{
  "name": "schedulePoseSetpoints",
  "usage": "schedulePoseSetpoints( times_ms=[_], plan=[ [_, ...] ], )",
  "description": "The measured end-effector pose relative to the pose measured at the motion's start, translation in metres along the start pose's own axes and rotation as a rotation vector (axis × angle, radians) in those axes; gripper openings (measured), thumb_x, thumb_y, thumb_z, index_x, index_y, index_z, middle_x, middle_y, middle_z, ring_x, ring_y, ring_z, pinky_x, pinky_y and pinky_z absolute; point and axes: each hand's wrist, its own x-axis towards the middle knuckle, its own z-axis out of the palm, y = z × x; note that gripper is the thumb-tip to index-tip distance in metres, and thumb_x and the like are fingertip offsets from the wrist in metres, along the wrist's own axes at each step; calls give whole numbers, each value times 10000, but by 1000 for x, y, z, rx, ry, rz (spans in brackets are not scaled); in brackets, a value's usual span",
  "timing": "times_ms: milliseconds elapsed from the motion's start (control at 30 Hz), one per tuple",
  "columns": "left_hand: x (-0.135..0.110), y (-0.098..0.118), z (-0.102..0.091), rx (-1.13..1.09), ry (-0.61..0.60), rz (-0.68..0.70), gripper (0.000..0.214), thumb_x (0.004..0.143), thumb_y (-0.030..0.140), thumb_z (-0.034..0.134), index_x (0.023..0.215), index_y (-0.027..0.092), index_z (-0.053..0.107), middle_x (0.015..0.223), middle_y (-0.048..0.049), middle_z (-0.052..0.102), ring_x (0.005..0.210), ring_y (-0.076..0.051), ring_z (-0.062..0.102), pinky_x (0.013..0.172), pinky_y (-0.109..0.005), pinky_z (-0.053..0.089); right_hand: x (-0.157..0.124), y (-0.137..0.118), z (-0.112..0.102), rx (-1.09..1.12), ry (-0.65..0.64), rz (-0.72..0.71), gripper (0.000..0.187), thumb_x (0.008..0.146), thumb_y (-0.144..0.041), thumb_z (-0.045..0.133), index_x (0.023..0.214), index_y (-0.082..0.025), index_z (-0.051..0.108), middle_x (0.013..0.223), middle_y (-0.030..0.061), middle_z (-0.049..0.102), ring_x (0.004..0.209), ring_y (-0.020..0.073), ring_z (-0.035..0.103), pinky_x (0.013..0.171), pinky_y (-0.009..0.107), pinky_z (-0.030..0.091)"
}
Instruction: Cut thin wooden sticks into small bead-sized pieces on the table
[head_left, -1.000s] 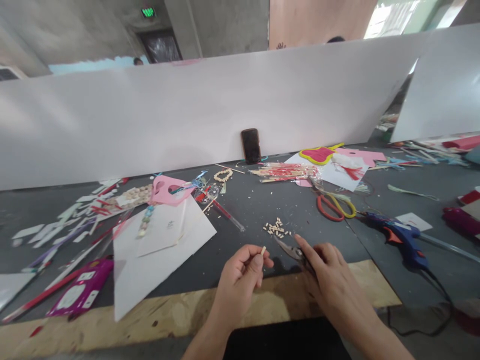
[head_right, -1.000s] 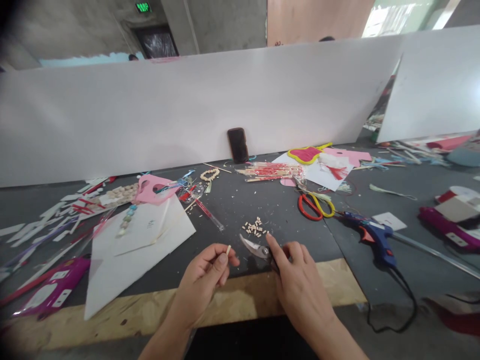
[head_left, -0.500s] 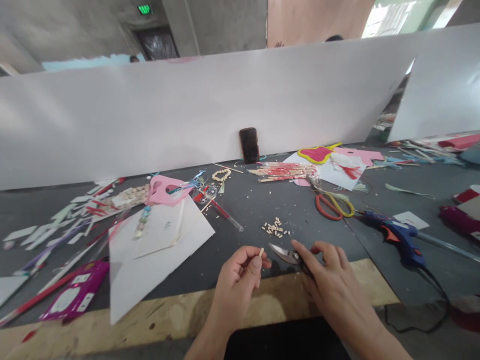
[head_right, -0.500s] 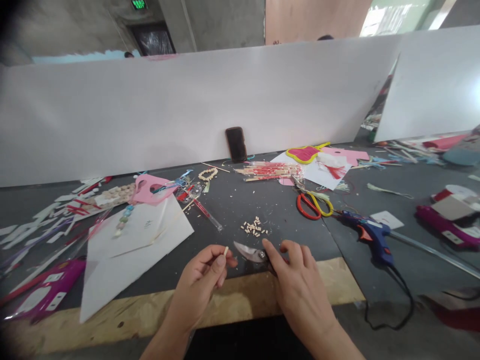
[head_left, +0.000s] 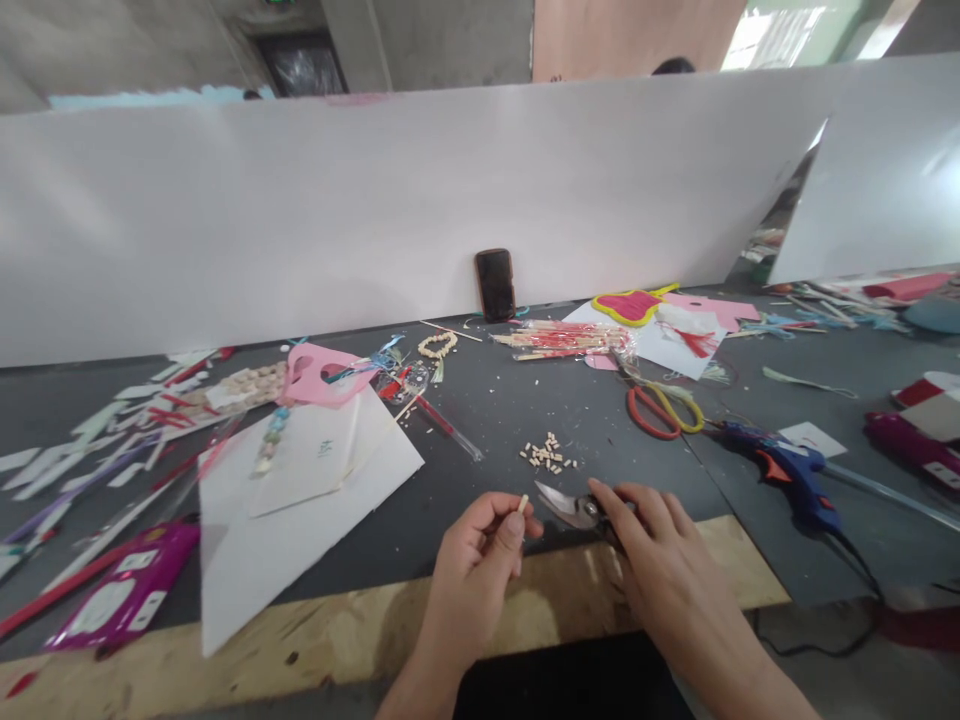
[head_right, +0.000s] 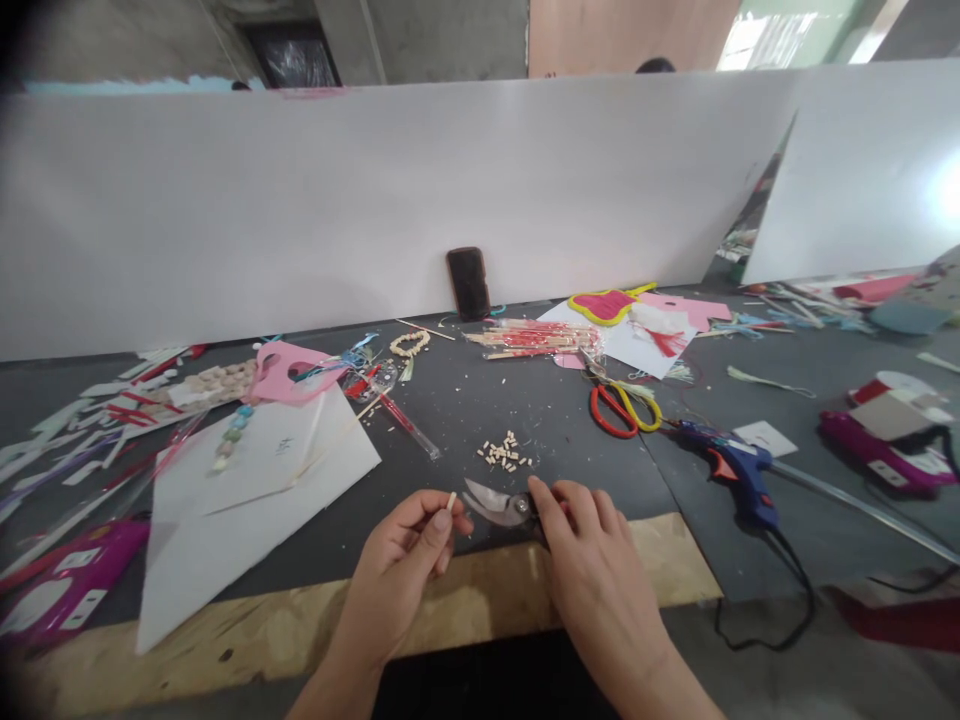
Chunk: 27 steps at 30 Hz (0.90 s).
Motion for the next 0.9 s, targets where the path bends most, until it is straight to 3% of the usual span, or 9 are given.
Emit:
schedulePoseSetpoints(
  times_ms=[200,467,733,900],
  plan=[
    [-1,1,-1,71,5,8,327,837,475,573,824,153,636,692,-22,621,484,-69,396,456,-184,313,0,-4,4,-38,-37,-4,540,787,-37,411,1300,-194,467,1222,122,558,1031,284,499,800,434,488],
    [-1,2,2,118,-1,9,353,833,477,564,757,139,635,513,48,410,467,-74,332,437,-182,256,-2,-5,9,-65,-60,-10,549,792,-35,434,1316,-196,458,1290,118,536,1087,283,487,841,443,464],
    [-3,4,2,192,-45,53,278,869,390,543,824,139,654,565,22,506,503,-86,384,479,-192,308,-1,-7,8,-47,-41,-29,575,757,9,429,1304,-165,459,1285,139,532,1071,286,495,831,443,473],
    [-3,3,1,213,-80,43,249,883,366,527,827,147,632,707,-27,623,576,-103,479,521,-195,353,-3,-6,9,-5,-41,-49,605,752,32,378,1330,-146,419,1245,134,563,1040,262,525,827,421,493]
  ],
)
